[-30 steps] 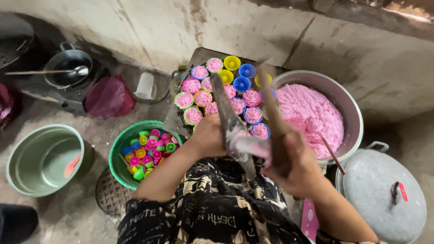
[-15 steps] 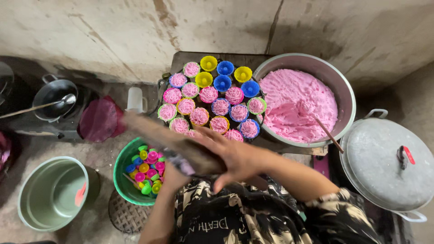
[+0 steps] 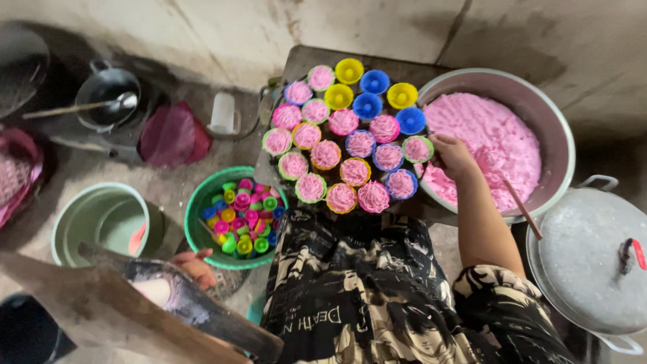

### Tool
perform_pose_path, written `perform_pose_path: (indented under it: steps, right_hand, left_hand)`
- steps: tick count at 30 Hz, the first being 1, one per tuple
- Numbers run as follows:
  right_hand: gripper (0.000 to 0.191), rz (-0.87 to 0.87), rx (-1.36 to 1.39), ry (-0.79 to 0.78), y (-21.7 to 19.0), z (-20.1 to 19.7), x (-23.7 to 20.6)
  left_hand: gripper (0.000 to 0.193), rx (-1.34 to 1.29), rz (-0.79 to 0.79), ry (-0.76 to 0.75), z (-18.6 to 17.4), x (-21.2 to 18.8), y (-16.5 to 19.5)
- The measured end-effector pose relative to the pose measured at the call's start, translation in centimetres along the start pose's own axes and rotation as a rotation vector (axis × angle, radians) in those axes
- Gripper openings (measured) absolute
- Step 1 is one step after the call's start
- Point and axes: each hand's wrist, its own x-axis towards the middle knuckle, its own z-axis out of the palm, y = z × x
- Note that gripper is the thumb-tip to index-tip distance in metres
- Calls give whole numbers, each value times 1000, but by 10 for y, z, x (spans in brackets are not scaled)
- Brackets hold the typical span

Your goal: The person sits at a low work table and uses a wooden hand press with a white tube to pipe pink batter from a large basin into colorful plastic flower molds arranged on a board. They repeatedly scoop batter onto the press, squeeze it through the tube into each mold, and fill the molds one after another.

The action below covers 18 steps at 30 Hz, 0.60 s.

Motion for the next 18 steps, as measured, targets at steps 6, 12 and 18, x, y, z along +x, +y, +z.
perform_pose_path:
  steps: [6,12,18]
  right_hand:
    - [24,-42,-20,105,18,17,-30]
    - [20,40,198,174,47,70,-103]
    - [20,136,478,25,56,148,-189]
  left_hand:
    - [49,6,-51,35,-8,-8,-2]
    - [48,1,-100,63,-15,-17,-13]
    - [48,-12,-136,56,-15,-17,-24]
